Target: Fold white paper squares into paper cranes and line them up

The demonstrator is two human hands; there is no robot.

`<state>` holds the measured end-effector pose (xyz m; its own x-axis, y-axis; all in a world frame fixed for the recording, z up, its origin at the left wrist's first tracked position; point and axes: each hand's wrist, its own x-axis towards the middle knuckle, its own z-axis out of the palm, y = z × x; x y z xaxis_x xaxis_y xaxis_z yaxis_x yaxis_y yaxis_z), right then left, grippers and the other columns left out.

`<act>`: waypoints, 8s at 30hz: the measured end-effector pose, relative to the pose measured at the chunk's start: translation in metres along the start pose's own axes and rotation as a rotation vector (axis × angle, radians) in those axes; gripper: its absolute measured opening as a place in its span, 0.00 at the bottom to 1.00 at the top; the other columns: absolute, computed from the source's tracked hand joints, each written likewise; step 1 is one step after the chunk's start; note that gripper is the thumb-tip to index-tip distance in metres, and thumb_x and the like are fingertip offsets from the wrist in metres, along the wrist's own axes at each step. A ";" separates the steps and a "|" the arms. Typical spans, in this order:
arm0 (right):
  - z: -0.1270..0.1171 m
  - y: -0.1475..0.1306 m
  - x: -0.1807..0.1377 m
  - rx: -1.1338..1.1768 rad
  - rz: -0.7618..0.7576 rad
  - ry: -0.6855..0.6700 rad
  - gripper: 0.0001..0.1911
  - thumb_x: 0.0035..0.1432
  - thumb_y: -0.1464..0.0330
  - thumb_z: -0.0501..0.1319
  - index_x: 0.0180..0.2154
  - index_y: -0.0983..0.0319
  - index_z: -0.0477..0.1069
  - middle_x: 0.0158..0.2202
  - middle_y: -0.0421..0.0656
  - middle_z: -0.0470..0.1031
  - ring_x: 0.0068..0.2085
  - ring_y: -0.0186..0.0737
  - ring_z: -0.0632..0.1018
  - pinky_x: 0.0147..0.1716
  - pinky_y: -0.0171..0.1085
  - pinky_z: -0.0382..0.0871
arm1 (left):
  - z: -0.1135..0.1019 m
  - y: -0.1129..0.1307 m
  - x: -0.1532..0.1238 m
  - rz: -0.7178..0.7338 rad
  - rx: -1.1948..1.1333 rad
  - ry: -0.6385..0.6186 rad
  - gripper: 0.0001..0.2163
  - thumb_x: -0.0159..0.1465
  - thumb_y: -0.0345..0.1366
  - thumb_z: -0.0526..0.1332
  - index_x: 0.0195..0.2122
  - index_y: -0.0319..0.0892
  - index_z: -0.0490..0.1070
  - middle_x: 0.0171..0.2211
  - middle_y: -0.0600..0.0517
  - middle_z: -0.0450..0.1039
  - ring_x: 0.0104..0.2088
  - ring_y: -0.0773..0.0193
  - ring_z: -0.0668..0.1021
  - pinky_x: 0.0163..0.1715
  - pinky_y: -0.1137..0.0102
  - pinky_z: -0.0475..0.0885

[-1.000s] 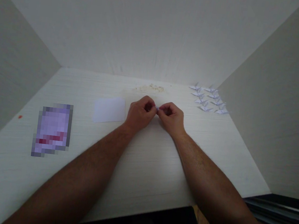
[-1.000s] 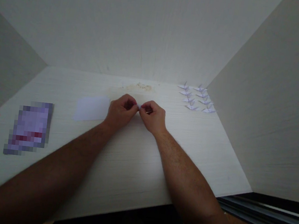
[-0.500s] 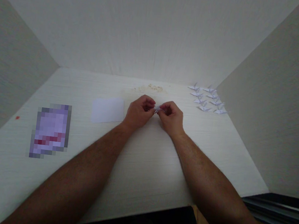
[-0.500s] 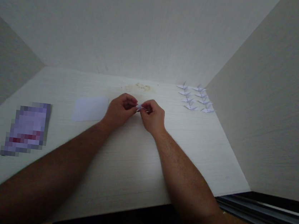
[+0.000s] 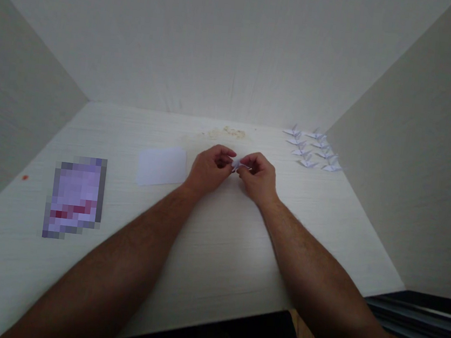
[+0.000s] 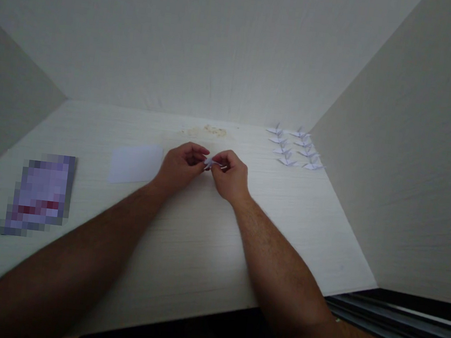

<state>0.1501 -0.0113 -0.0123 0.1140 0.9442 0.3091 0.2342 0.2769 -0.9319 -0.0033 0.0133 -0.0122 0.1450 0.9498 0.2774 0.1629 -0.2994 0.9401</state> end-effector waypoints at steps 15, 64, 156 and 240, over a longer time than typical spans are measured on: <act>0.001 -0.002 0.001 -0.102 0.062 0.021 0.10 0.55 0.61 0.66 0.31 0.59 0.70 0.27 0.38 0.76 0.27 0.32 0.74 0.28 0.35 0.67 | -0.001 0.004 -0.002 0.026 0.171 0.003 0.09 0.63 0.40 0.61 0.30 0.41 0.76 0.25 0.52 0.77 0.26 0.66 0.77 0.29 0.72 0.70; -0.010 -0.004 0.001 0.466 0.251 -0.429 0.17 0.51 0.54 0.71 0.30 0.61 0.74 0.28 0.39 0.79 0.31 0.34 0.79 0.29 0.34 0.75 | -0.013 0.018 -0.001 -0.350 -0.614 -0.152 0.09 0.52 0.37 0.69 0.26 0.41 0.70 0.22 0.53 0.75 0.21 0.67 0.75 0.25 0.69 0.72; 0.001 -0.006 -0.003 0.285 0.240 -0.267 0.19 0.52 0.51 0.68 0.27 0.61 0.72 0.23 0.39 0.75 0.24 0.32 0.75 0.23 0.34 0.73 | -0.003 0.012 -0.001 -0.201 -0.348 0.038 0.07 0.50 0.34 0.70 0.27 0.40 0.74 0.18 0.56 0.71 0.20 0.69 0.72 0.22 0.73 0.67; -0.021 -0.003 0.004 0.786 0.395 -0.393 0.20 0.45 0.57 0.76 0.26 0.63 0.71 0.20 0.37 0.74 0.20 0.30 0.72 0.21 0.31 0.70 | -0.018 0.017 -0.004 -0.379 -0.800 -0.301 0.15 0.51 0.40 0.75 0.25 0.38 0.71 0.23 0.51 0.74 0.25 0.67 0.76 0.29 0.71 0.72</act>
<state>0.1701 -0.0121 -0.0042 -0.3191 0.9477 -0.0064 -0.4820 -0.1681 -0.8599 -0.0190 0.0061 0.0067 0.4845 0.8741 -0.0336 -0.4529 0.2835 0.8453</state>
